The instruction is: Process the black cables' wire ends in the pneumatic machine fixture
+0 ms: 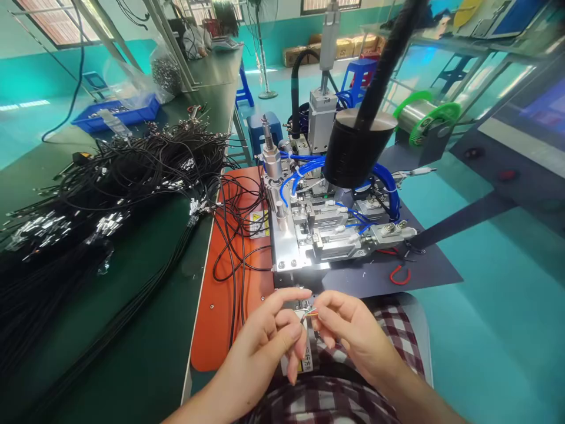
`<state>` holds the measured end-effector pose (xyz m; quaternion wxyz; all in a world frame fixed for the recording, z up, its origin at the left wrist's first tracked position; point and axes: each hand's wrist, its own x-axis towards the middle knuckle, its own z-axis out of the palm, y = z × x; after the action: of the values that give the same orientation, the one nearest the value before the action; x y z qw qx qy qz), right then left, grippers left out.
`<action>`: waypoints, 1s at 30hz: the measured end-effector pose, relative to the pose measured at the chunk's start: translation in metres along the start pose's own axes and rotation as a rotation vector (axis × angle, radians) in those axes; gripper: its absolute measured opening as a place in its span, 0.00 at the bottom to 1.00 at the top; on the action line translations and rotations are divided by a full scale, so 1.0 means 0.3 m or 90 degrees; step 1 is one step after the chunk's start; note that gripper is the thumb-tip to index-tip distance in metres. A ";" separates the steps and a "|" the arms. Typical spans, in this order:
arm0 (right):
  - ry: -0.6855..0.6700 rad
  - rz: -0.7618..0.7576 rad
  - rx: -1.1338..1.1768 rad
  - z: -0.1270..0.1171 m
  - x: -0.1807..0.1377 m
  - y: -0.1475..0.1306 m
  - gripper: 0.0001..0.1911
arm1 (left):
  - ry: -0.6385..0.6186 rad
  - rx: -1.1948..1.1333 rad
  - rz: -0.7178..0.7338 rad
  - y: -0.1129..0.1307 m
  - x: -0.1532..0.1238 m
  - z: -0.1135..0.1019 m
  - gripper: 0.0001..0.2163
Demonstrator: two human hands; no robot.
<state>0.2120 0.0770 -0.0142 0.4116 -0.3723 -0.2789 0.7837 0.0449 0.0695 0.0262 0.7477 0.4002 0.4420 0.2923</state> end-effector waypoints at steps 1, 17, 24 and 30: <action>-0.010 0.008 0.020 -0.002 0.001 0.007 0.15 | -0.004 -0.024 -0.001 0.001 0.002 0.001 0.18; 0.007 0.000 -0.032 0.025 -0.022 0.050 0.15 | 0.016 -0.125 -0.015 -0.028 0.015 -0.008 0.08; 0.060 -0.030 -0.204 0.039 -0.048 0.026 0.15 | 0.124 -0.094 -0.062 -0.023 0.019 0.019 0.07; 0.067 -0.015 -0.219 0.051 -0.045 0.043 0.17 | 0.158 -0.050 -0.069 -0.027 0.013 0.023 0.10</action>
<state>0.1991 0.0568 -0.0103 0.3651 -0.4747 -0.3909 0.6990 0.0533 0.0660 0.0196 0.7169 0.3068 0.5405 0.3159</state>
